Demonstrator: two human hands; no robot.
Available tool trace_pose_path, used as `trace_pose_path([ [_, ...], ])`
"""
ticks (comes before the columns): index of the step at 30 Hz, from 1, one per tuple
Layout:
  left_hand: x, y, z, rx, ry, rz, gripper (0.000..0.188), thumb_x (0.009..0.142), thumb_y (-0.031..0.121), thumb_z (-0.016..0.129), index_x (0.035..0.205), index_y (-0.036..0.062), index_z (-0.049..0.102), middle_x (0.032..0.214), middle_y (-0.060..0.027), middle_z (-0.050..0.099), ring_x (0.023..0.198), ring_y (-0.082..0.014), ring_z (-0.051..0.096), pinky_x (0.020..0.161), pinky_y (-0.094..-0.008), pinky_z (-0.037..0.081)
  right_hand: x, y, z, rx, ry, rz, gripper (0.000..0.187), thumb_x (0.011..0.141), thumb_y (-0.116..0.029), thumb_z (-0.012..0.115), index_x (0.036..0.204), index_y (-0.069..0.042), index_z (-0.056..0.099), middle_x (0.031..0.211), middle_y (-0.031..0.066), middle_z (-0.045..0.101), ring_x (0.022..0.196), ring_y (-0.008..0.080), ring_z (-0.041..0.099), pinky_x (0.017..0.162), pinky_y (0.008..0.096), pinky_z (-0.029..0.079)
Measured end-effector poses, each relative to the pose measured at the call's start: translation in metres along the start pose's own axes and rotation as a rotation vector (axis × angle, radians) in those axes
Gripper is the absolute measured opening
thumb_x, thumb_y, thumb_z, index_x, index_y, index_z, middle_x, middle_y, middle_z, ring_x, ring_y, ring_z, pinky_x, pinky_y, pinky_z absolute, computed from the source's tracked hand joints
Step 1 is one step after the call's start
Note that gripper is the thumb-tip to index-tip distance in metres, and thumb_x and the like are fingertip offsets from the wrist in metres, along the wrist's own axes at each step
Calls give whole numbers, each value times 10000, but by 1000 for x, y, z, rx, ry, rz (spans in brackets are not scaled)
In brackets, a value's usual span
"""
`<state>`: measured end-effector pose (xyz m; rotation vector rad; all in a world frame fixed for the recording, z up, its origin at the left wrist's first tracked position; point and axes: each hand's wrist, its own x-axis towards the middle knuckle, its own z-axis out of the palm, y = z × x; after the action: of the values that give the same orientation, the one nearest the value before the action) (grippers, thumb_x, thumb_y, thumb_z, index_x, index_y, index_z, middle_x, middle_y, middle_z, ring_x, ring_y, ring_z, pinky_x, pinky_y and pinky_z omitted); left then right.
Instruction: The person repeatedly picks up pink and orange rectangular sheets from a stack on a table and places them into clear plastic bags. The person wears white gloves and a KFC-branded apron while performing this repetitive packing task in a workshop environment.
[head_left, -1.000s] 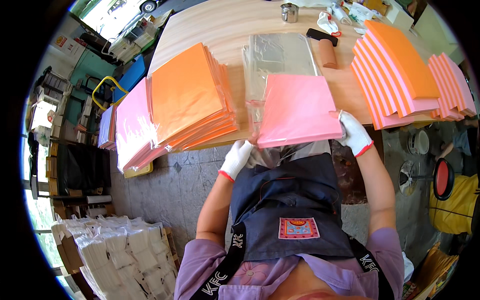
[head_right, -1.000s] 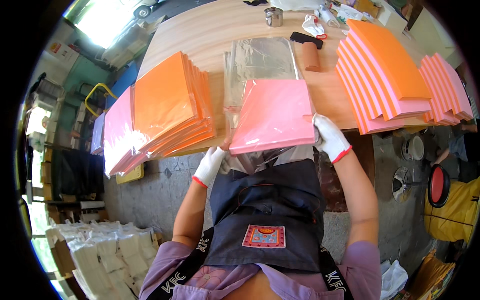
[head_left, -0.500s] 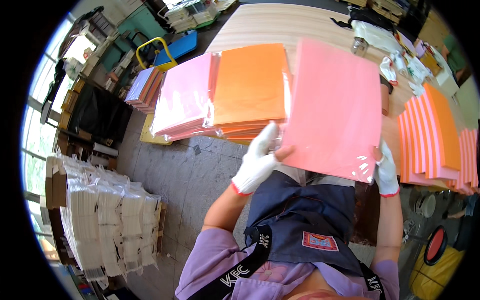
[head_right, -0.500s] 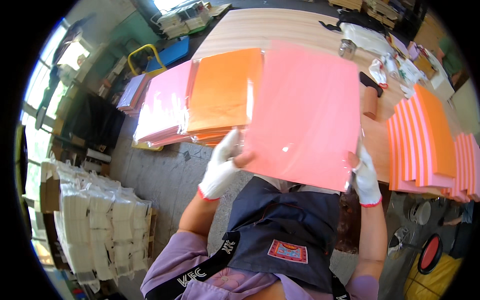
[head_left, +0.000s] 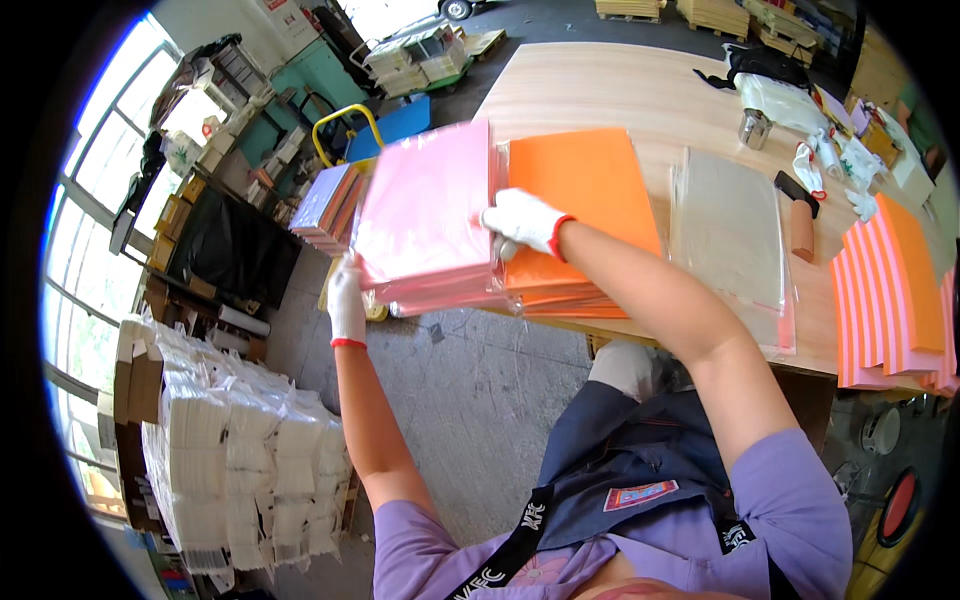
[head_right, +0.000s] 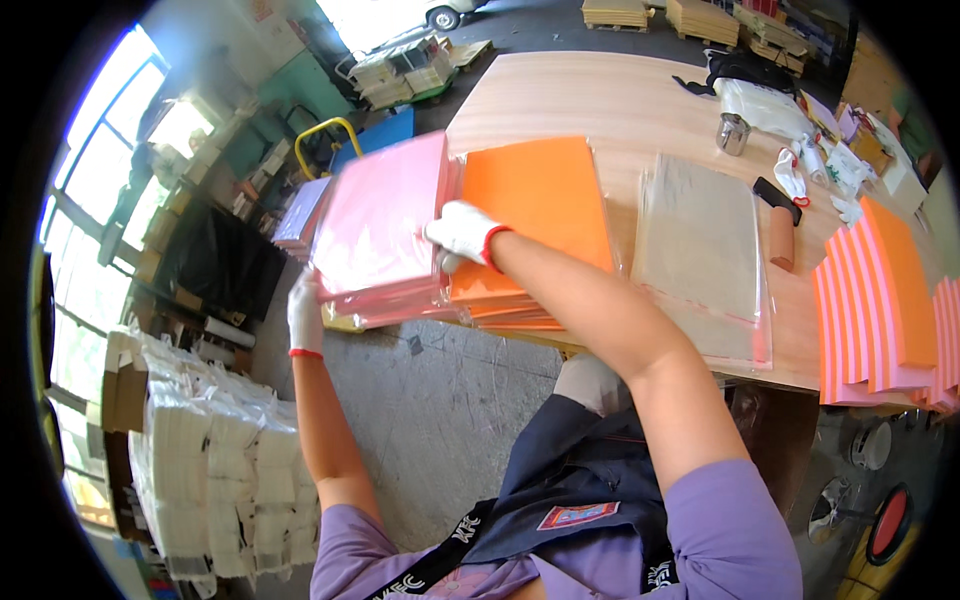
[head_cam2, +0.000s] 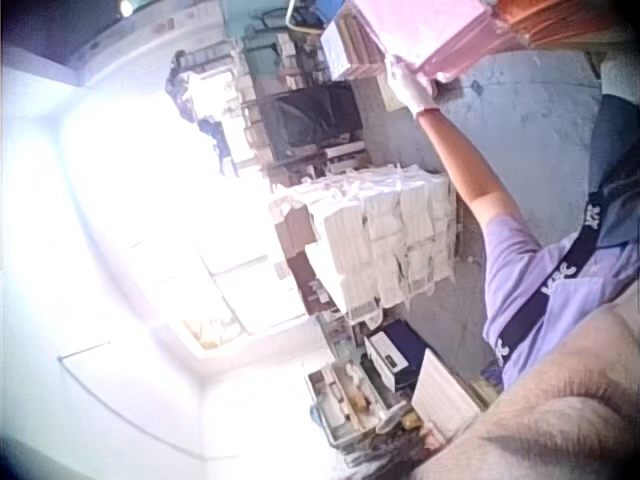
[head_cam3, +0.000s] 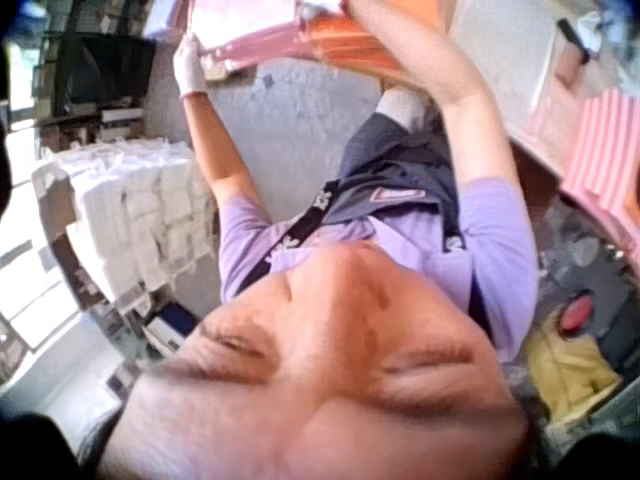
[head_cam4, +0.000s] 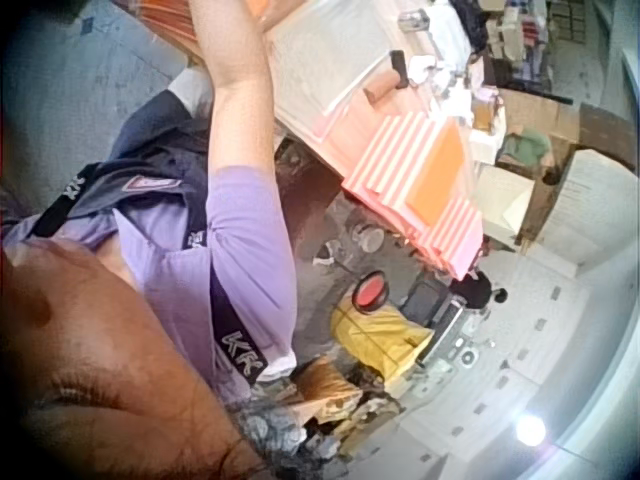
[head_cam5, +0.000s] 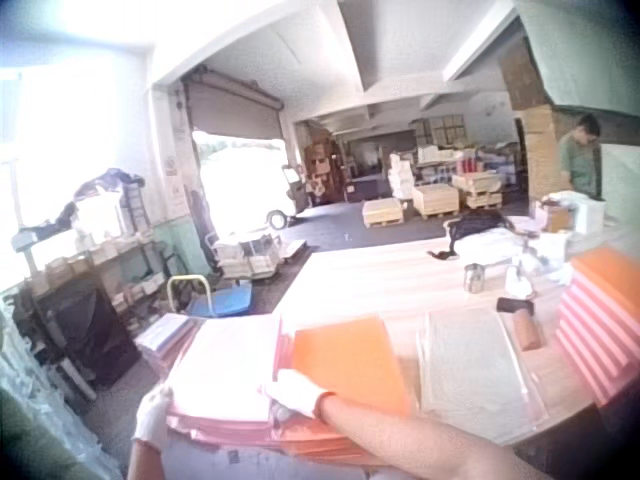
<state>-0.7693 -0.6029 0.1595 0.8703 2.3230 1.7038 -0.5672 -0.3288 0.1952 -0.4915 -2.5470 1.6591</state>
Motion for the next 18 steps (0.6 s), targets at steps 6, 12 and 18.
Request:
trace_pose_path([
  [6, -2, -28, 23, 109, -49, -183, 328, 921, 165, 440, 1143, -30, 583, 949, -33, 605, 835, -96, 506, 732, -255, 423, -59, -30, -21, -68, -78, -23, 385, 907, -297, 467, 1071, 47, 519, 788, 145, 670, 655, 203, 669, 616, 305, 536],
  [12, -11, -43, 18, 21, 25, -48, 475, 902, 214, 417, 1303, -39, 455, 1231, -105, 529, 1070, -172, 489, 927, -298, 382, -194, 23, -63, 481, -22, 39, 354, 959, -235, 466, 1231, -8, 476, 948, 103, 642, 626, 118, 609, 577, 242, 513],
  [18, -58, 28, 79, 304, 494, 487, 581, 929, 219, 380, 1462, 125, 169, 1442, -154, 299, 1337, -343, 289, 1078, -448, 285, -374, 124, -132, 435, 856, 263, 215, 927, -106, 458, 1107, -45, 559, 793, 42, 627, 605, 96, 601, 547, 217, 497],
])
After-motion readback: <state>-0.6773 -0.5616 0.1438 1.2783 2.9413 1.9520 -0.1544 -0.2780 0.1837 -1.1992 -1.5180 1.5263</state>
